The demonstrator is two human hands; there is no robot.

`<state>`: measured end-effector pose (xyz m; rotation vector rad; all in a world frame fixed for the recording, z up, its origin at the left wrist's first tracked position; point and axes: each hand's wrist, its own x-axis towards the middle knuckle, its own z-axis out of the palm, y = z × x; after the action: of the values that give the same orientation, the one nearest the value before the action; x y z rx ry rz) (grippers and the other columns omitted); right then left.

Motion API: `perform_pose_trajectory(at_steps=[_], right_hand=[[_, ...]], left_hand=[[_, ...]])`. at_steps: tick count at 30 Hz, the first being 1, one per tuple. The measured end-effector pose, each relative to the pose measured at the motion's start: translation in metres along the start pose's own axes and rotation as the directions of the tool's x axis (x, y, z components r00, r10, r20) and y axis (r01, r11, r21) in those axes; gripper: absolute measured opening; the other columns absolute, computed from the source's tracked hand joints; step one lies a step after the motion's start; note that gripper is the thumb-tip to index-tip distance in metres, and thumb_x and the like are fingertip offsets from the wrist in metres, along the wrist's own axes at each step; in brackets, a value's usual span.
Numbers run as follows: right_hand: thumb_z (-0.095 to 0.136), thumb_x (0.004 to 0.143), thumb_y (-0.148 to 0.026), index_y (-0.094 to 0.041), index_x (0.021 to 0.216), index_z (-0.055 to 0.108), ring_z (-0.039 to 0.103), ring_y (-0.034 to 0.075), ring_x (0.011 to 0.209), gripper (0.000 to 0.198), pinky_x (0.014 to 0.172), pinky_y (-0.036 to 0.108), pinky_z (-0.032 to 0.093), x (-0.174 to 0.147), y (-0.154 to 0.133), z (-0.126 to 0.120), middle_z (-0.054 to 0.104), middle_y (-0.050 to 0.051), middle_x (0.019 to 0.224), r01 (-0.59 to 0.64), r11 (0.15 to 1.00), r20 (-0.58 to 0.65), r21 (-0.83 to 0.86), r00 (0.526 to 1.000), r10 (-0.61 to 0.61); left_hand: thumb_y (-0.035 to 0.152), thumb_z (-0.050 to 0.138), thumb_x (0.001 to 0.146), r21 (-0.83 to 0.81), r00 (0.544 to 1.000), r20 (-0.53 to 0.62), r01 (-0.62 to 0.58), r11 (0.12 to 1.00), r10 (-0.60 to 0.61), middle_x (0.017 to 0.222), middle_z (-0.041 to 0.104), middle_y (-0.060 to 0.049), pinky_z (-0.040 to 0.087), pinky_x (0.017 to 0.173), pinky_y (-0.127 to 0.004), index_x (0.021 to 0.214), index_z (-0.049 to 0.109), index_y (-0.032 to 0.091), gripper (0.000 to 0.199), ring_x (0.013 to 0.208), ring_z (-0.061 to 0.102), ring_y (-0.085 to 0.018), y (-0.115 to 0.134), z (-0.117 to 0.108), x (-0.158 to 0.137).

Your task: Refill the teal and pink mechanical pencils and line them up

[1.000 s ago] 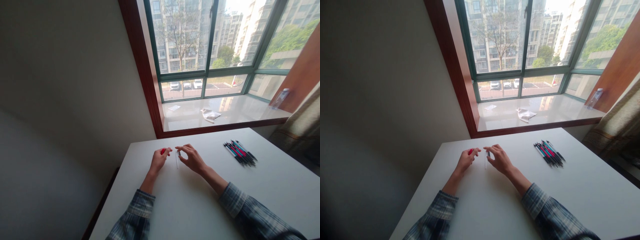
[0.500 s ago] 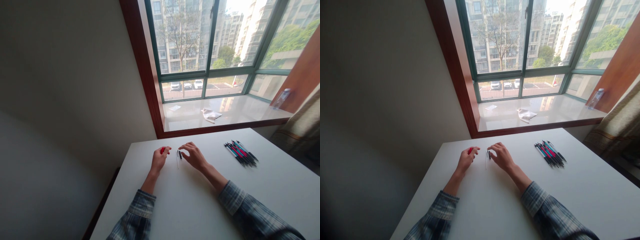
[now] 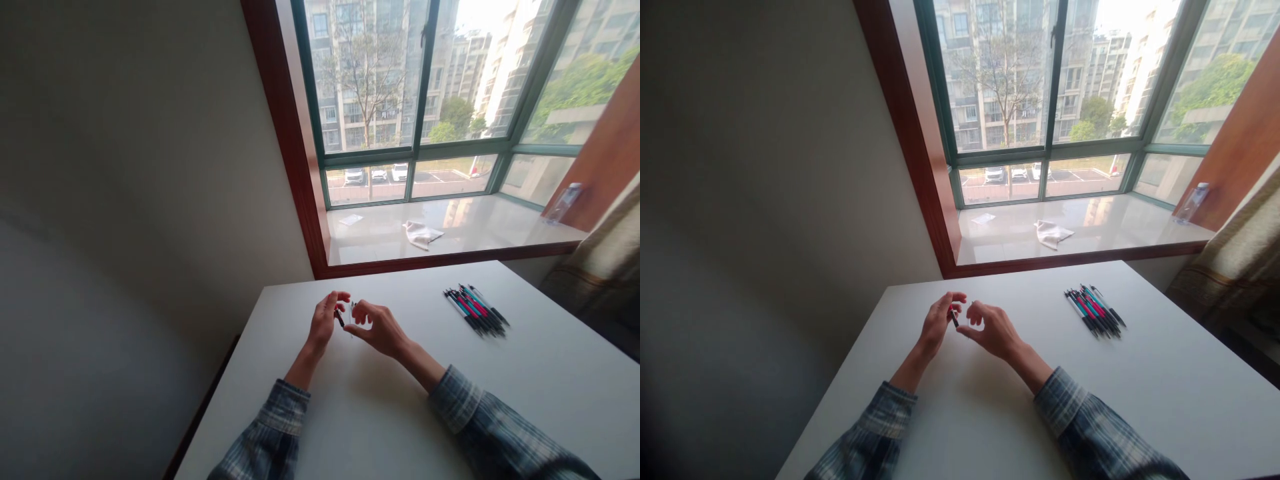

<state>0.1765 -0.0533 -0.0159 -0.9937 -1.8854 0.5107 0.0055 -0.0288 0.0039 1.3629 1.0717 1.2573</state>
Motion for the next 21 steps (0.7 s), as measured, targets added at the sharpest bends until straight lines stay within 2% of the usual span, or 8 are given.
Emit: perform_pose_trajectory(at_steps=[4, 6, 9, 10, 14, 17, 21], right_hand=[[0.071, 0.088, -0.031, -0.022, 0.085, 0.057, 0.061, 0.014, 0.064, 0.016, 0.062, 0.027, 0.051, -0.010, -0.011, 0.010, 0.069, -0.001, 0.079, -0.064, 0.984, -0.051, 0.164, 0.996, 0.073], [0.067, 0.089, -0.028, -0.022, 0.086, 0.058, 0.062, 0.014, 0.066, 0.011, 0.063, 0.027, 0.053, -0.012, -0.011, 0.011, 0.069, -0.001, 0.080, -0.081, 0.968, -0.070, 0.235, 0.992, 0.100], [0.064, 0.089, -0.027, -0.021, 0.086, 0.060, 0.064, 0.014, 0.068, 0.007, 0.067, 0.028, 0.055, -0.014, -0.009, 0.007, 0.069, 0.000, 0.080, -0.112, 0.953, -0.103, 0.282, 0.984, 0.147], [0.063, 0.089, -0.026, -0.021, 0.086, 0.060, 0.064, 0.014, 0.069, 0.007, 0.068, 0.028, 0.056, -0.016, -0.008, 0.005, 0.069, -0.001, 0.080, -0.121, 0.951, -0.114, 0.283, 0.981, 0.159], [0.064, 0.087, -0.025, -0.021, 0.091, 0.062, 0.066, 0.015, 0.072, 0.006, 0.071, 0.030, 0.056, -0.021, -0.005, -0.002, 0.070, -0.001, 0.080, -0.129, 0.959, -0.106, 0.254, 0.981, 0.161], [0.065, 0.086, -0.024, -0.021, 0.092, 0.063, 0.066, 0.016, 0.072, 0.007, 0.072, 0.031, 0.056, -0.025, -0.005, -0.003, 0.071, 0.000, 0.080, -0.121, 0.967, -0.098, 0.225, 0.985, 0.145], [0.065, 0.086, -0.026, -0.021, 0.092, 0.067, 0.068, 0.017, 0.075, 0.008, 0.073, 0.033, 0.058, -0.025, -0.005, -0.004, 0.073, 0.002, 0.084, -0.123, 0.965, -0.138, 0.233, 0.978, 0.158]], left_hand=[[0.061, 0.048, 0.097, 0.021, 0.998, 0.052, -0.025, 0.999, 0.024, 0.093, 0.071, -0.010, 0.052, 0.071, -0.031, 0.110, 0.075, 0.015, 0.054, 0.078, 0.062, -0.019, 0.003, 0.016, -0.017], [0.059, 0.047, 0.098, 0.040, 0.997, 0.060, -0.052, 0.998, 0.050, 0.097, 0.071, -0.010, 0.054, 0.074, -0.033, 0.117, 0.073, 0.016, 0.054, 0.080, 0.063, -0.019, 0.003, 0.019, -0.023], [0.053, 0.056, 0.096, 0.117, 0.990, -0.031, -0.130, 0.985, 0.135, 0.112, 0.070, -0.010, 0.054, 0.083, -0.035, 0.127, 0.068, 0.020, 0.047, 0.088, 0.064, -0.019, 0.004, 0.015, -0.027], [0.051, 0.060, 0.095, 0.130, 0.984, -0.078, -0.147, 0.981, 0.158, 0.112, 0.071, -0.009, 0.055, 0.085, -0.035, 0.126, 0.068, 0.020, 0.045, 0.088, 0.065, -0.019, 0.005, 0.013, -0.027], [0.045, 0.069, 0.089, 0.119, 0.981, -0.079, -0.166, 0.979, 0.176, 0.101, 0.074, -0.008, 0.057, 0.080, -0.035, 0.113, 0.073, 0.019, 0.036, 0.079, 0.069, -0.019, 0.008, 0.007, -0.028], [0.045, 0.075, 0.084, 0.071, 0.985, -0.089, -0.139, 0.988, 0.145, 0.091, 0.075, -0.006, 0.058, 0.076, -0.034, 0.105, 0.074, 0.017, 0.035, 0.074, 0.071, -0.019, 0.006, 0.006, -0.029], [0.044, 0.081, 0.078, -0.022, 0.988, -0.133, -0.087, 0.996, 0.084, 0.087, 0.074, -0.005, 0.060, 0.078, -0.034, 0.094, 0.073, 0.016, 0.033, 0.074, 0.071, -0.018, 0.001, 0.004, -0.027]])
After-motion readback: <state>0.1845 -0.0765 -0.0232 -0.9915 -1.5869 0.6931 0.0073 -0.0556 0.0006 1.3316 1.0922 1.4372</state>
